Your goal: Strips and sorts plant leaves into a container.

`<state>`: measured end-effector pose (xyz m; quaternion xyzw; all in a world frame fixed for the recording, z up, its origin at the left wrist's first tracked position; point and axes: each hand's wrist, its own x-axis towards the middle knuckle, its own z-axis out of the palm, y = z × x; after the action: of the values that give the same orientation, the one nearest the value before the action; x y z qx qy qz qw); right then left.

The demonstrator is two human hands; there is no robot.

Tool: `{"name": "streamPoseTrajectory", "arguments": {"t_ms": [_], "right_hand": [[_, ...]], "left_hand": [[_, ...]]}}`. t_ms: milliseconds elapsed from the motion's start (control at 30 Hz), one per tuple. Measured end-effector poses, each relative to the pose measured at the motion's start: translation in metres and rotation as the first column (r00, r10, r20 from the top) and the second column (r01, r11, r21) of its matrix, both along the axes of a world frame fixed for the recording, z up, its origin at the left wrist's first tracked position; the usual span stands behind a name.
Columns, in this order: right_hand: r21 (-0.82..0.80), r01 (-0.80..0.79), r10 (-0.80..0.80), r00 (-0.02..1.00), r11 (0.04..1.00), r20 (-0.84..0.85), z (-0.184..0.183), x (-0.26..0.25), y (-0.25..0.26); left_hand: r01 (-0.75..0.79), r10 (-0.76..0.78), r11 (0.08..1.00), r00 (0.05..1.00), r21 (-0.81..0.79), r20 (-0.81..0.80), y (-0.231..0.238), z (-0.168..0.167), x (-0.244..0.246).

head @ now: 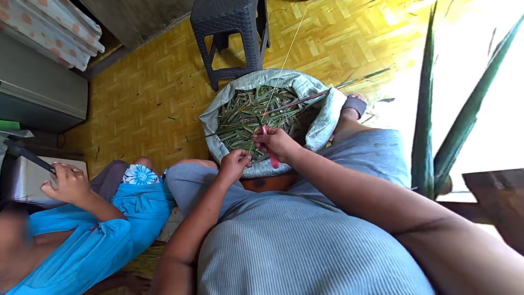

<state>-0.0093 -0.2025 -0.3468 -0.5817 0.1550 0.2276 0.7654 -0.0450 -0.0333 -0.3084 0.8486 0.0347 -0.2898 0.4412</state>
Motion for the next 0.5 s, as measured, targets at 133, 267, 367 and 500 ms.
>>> {"name": "streamPoseTrajectory", "arguments": {"t_ms": [133,267,367,500], "right_hand": [[0.011,0.078,-0.078,0.997,0.997,-0.011,0.003,0.009,-0.01],[-0.217,0.042,-0.017,0.993,0.975,0.116,0.006,0.016,-0.022],[-0.501,-0.071,0.208,0.952,0.863,0.224,0.002,0.018,-0.028],[-0.723,-0.092,0.393,0.882,0.685,0.26,0.002,0.014,-0.026]], "left_hand": [[0.009,-0.009,1.0,1.0,-0.025,-0.017,0.005,0.002,-0.004],[0.09,-0.088,0.995,0.994,0.042,-0.061,0.012,0.0,-0.007],[0.172,-0.162,0.972,0.984,0.16,-0.074,0.011,0.0,-0.007],[0.21,-0.219,0.95,0.976,0.229,0.014,0.005,0.009,-0.007]]}}
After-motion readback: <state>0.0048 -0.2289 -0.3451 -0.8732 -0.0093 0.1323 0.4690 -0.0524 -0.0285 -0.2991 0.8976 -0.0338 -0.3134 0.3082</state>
